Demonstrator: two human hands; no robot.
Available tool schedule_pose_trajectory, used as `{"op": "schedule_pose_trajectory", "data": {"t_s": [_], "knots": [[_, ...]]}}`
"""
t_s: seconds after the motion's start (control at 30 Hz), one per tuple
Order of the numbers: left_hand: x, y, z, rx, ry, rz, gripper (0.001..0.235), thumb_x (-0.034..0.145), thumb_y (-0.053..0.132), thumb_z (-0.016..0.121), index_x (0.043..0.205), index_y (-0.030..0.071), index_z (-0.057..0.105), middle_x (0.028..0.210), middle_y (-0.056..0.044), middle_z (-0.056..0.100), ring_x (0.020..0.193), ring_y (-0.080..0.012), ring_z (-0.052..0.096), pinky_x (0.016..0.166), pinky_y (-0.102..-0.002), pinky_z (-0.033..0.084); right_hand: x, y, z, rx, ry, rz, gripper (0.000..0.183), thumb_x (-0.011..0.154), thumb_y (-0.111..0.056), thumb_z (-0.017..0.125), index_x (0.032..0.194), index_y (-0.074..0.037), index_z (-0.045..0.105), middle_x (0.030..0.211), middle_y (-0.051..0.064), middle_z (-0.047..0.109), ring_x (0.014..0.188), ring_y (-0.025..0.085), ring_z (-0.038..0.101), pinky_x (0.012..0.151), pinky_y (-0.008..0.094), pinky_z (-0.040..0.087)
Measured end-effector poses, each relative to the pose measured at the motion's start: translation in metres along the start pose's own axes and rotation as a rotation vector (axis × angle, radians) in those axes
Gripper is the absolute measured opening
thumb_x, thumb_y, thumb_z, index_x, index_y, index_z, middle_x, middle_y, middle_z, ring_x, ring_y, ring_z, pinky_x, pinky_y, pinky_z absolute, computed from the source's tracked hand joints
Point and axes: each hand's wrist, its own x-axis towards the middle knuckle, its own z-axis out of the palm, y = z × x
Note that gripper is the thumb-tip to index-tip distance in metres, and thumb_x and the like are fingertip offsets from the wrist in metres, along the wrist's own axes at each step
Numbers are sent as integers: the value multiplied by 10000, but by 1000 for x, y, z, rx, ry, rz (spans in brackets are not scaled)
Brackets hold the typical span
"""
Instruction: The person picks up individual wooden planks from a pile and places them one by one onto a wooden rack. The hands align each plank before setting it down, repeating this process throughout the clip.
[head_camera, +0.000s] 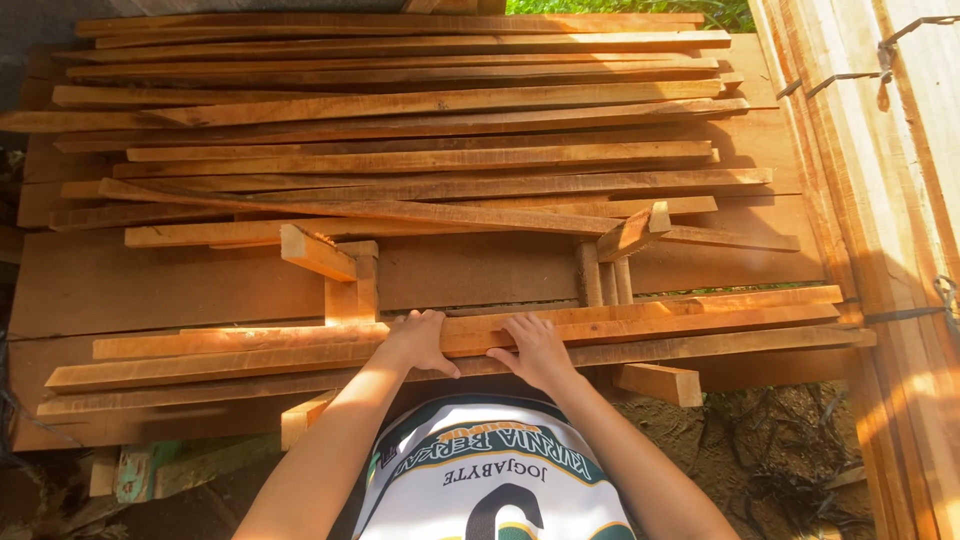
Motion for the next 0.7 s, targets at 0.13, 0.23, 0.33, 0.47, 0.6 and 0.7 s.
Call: {"op": "schedule_pose_trajectory", "data": {"t_s": [0.13,0.23,0.33,0.47,0.6,0.7], "knots": [[0,0,0,5,-8,-4,1320,563,783,805,1565,58,343,1585,-110,449,1468,-314,404,1188,-510,326,-8,3,16,-76,120,-95,369,941,-438,701,1213,-192,658,1108,40,628,1108,223,569,953,382,413],[-1,1,-1,-14,-3,-2,1310,577,770,807,1575,67,330,1592,-97,442,1478,-295,398,1190,-495,314,-9,11,30,-128,221,-102,391,964,-499,655,1252,-235,656,1130,23,609,1128,190,552,963,360,389],[-1,1,3,-7,-13,-6,1313,582,769,803,1581,65,322,1611,-101,421,1495,-295,380,1202,-503,301,-5,4,17,-65,184,-84,394,1000,-516,612,1243,-213,678,1095,29,627,1108,196,577,942,363,410],[-1,4,-2,-20,-8,-6,1298,593,743,821,1582,62,328,1608,-106,428,1498,-297,379,1203,-504,297,2,-6,1,-12,-4,-81,491,969,-570,618,1224,-158,691,1154,59,631,1116,224,560,914,363,396],[-3,3,0,-25,-1,-12,1291,597,729,833,1588,72,329,1606,-97,433,1500,-288,381,1207,-496,291,6,-6,5,15,-114,13,472,992,-543,593,1239,-150,682,1194,52,626,1134,209,542,905,351,379],[-6,5,-1,-47,-9,-9,1287,600,694,852,1586,55,327,1606,-115,434,1502,-302,379,1209,-501,278,14,6,13,24,-185,48,494,949,-544,638,1219,-133,682,1193,71,642,1147,252,557,918,390,406]]}}
